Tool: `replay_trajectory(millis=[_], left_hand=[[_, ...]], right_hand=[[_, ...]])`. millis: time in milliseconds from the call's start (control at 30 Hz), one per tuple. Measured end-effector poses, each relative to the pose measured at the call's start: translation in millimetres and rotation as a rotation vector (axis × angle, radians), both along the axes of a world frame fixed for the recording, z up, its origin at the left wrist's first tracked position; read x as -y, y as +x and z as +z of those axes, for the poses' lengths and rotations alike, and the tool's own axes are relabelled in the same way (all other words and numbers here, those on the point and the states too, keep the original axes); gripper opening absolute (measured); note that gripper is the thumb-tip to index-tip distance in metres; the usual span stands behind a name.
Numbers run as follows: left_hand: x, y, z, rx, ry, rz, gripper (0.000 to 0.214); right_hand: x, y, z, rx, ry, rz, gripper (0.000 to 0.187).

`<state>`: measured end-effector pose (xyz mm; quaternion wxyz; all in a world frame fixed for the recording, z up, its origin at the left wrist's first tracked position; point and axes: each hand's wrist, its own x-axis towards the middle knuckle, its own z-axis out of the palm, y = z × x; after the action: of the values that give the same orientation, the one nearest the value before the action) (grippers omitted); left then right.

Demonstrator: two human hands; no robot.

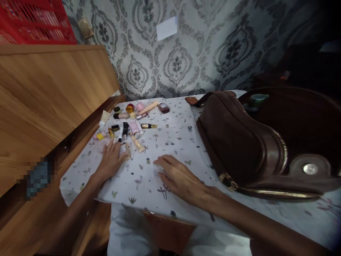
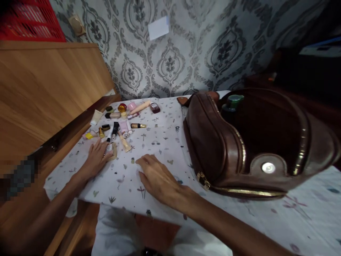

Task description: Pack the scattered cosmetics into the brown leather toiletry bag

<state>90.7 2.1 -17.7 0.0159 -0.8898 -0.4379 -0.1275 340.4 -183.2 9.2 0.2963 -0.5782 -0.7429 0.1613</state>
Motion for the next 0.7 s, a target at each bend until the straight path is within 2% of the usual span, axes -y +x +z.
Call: replay_trajectory(millis=[200, 333, 467, 500, 567, 700], left_hand=[[22, 21, 6.1, 0.105, -0.105, -0.114, 0.055], [31, 41, 8.8, 0.176, -0.238, -0.196, 0.062], [30, 53, 16.1, 0.234, -0.325, -0.327, 0.060], [28, 53, 18.6, 0.250, -0.319, -0.319, 0.059], [18, 47, 23.1, 0.288, -0.235, -0.220, 0.058], [-16, 19, 20.3, 0.271, 0.045, 0.127, 0.064]], right_hand=[[-38, -21, 4.5, 0.074, -0.008, 0.044, 0.023], [-46, -18, -11.2, -0.027, 0.097, -0.062, 0.027], [-44, -4, -26.5, -0.113, 0.156, -0.121, 0.031], [-43, -1, -28.6, -0.122, 0.153, -0.135, 0.031], [-43, 2, -31.2, -0.132, 0.149, -0.160, 0.030], [-43, 1, -33.4, -0.135, 0.174, -0.152, 0.030]])
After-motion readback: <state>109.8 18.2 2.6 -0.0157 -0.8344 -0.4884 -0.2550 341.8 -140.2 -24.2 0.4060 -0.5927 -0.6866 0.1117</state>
